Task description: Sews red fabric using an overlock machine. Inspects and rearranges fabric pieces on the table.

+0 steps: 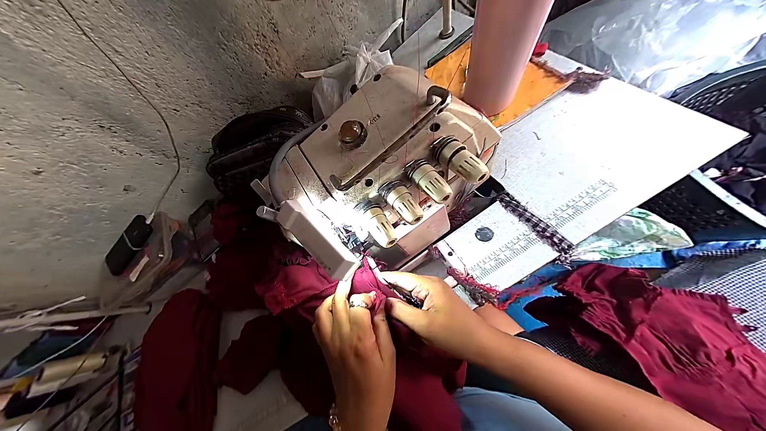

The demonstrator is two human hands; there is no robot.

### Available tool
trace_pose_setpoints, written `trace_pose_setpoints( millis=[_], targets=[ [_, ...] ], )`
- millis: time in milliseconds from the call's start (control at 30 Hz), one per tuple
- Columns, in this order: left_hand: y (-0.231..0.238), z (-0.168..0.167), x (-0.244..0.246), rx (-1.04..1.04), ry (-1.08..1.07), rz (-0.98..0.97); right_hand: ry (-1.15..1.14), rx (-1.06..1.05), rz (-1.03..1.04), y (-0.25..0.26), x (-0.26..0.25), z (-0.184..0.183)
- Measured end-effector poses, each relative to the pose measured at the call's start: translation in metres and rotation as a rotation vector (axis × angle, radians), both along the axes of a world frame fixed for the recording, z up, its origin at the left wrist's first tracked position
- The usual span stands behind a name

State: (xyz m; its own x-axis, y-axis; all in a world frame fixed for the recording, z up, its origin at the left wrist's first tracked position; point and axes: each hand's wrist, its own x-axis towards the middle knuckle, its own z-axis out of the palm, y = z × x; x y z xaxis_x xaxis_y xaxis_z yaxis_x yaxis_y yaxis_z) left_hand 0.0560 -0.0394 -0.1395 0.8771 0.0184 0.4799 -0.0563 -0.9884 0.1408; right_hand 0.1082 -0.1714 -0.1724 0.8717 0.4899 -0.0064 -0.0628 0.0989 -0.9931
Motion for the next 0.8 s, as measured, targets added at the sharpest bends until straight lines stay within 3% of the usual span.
trace_pose_setpoints(
  millis=[133, 333, 500, 633, 800],
  targets=[
    [0.009, 0.002, 0.002, -0.169, 0.034, -0.032, -0.307, -0.145, -0.154, 0.010, -0.005, -0.020],
    [0.017, 0.002, 0.001, -0.388, 0.032, -0.059, -0.154, -0.158, -0.042, -0.011, 0.015, -0.011],
    [0.022, 0.005, 0.001, -0.580, 0.062, -0.075, -0.326, 0.032, -0.236, -0.001, 0.020, -0.020],
    [0.025, 0.010, 0.004, -0.671, 0.094, -0.116, -0.505, -0.185, -0.289, 0.015, 0.026, -0.014],
    [0.024, 0.007, 0.002, -0.651, 0.073, -0.109, -0.409, -0.206, -0.295, 0.015, 0.026, -0.017]
  ],
)
